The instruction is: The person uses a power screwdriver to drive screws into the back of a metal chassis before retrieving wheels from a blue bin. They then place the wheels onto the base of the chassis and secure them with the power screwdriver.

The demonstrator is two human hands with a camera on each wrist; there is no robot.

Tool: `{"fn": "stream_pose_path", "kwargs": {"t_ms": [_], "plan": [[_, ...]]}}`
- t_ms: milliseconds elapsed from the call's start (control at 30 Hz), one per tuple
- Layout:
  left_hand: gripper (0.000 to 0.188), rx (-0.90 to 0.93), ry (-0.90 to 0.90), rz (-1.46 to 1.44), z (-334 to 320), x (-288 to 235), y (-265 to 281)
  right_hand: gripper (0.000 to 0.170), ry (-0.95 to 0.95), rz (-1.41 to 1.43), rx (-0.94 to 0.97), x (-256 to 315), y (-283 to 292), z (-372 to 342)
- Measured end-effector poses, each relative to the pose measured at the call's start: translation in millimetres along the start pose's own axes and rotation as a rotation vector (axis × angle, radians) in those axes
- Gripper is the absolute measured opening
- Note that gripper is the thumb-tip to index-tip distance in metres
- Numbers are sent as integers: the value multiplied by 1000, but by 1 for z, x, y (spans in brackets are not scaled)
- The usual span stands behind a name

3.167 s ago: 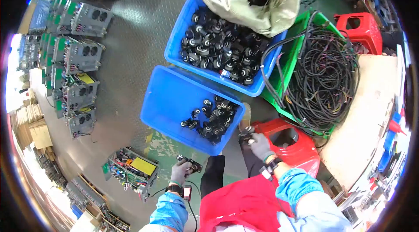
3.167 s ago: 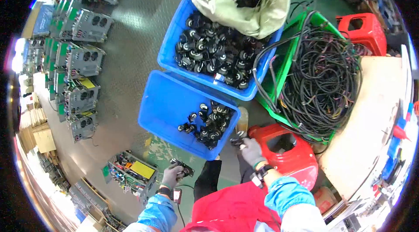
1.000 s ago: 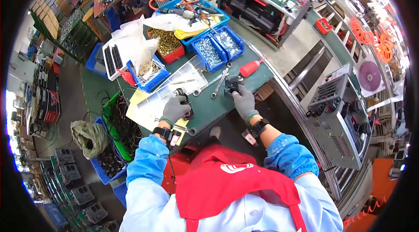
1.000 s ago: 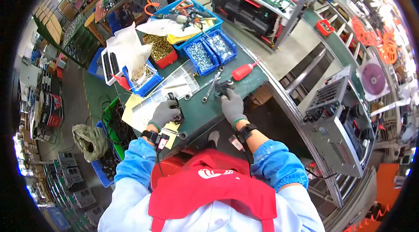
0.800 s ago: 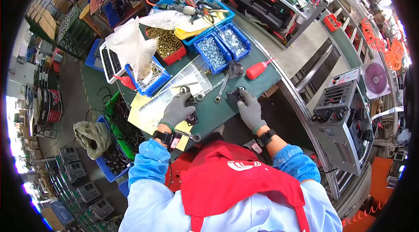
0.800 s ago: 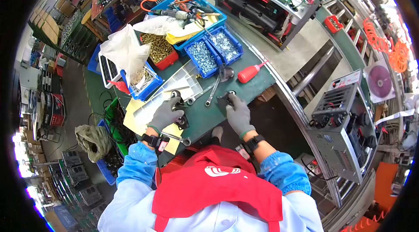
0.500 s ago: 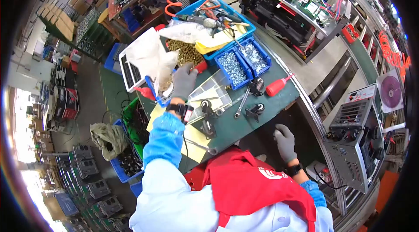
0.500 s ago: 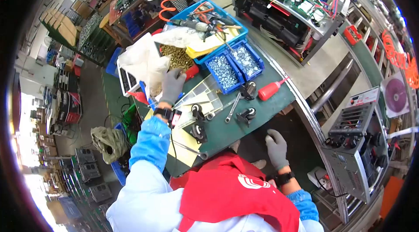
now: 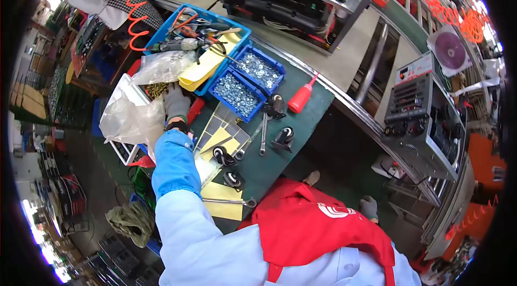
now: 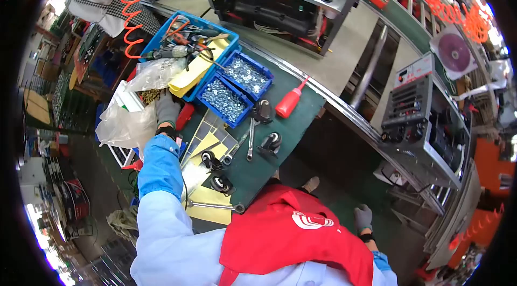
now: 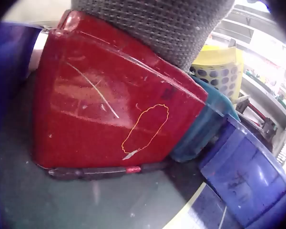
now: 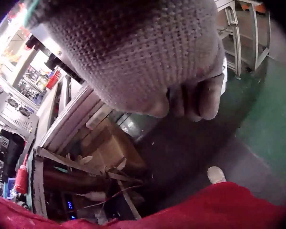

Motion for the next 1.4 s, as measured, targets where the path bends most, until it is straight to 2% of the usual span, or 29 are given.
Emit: {"fn": "stream_pose_path", "kwargs": {"t_ms": [133,167,233,300,333,400,467,500,533,567,600,667,700,733,767,833,900,1033,1100,1167,1233,1400], "plan": [[53,127,70,-2,-8,-8,13,34,235,-113,45,-18,-23,39],[54,175,42,-61,-7,-6,5,33,249,-93,42,-13,-23,40],[55,278,-19,-178,-1,7,-15,33,271,-54,33,9,-21,48],[55,292,-57,-187,-8,-1,0,34,258,-46,54,42,-18,26],[53,348,-122,-221,0,4,-13,34,252,-40,59,57,-19,17],[43,232,-214,-249,-5,-2,-6,36,257,-141,73,66,-22,8],[39,196,-195,-327,-25,-12,19,37,167,-163,87,69,-18,-10],[38,143,-199,-382,-26,-5,17,37,155,-166,75,60,-18,-13],[39,120,-237,-438,-10,14,-9,37,139,-172,65,46,-20,-12],[42,272,-57,-177,-62,-43,81,38,103,-180,78,35,-20,-15],[46,76,-173,-515,-6,26,-6,39,73,-193,98,26,-19,-17],[44,-57,142,-1043,6,72,-24,39,11,-197,120,12,-12,-27],[43,-112,-106,-548,9,80,-17,39,-24,-189,122,6,-7,-31],[41,-291,-290,-48,6,89,-11,39,-55,-182,128,0,-2,-35],[42,-244,-256,-246,14,93,-6,39,-66,-177,116,-9,1,-37],[32,-331,-78,-820,-38,50,47,39,-90,-163,88,-28,8,-38],[34,-314,-62,-1078,-79,-17,55,38,-115,-138,47,-32,23,-47],[38,21,-141,-1388,-160,-162,38,37,-147,-47,-39,-64,70,-49],[40,222,-167,-1536,-197,-225,28,35,-150,-39,-149,-89,110,-42],[42,404,-173,-1698,-229,-278,18,33,-153,-32,-268,-125,165,-32],[44,574,-168,-1897,-261,-322,9,31,-78,-102,-508,-176,236,-15],[50,911,-266,-2389,-325,-400,-4,33,-243,-24,-935,-305,468,9]]}}
Point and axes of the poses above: each hand's wrist, its own z-axis towards the middle knuckle, its own y-axis out of the back of the hand, x = y × z, the point moved 8 cm from there along z, towards the middle knuckle, and after that the axes turned 4 degrees about x, right-handed, at the moved point
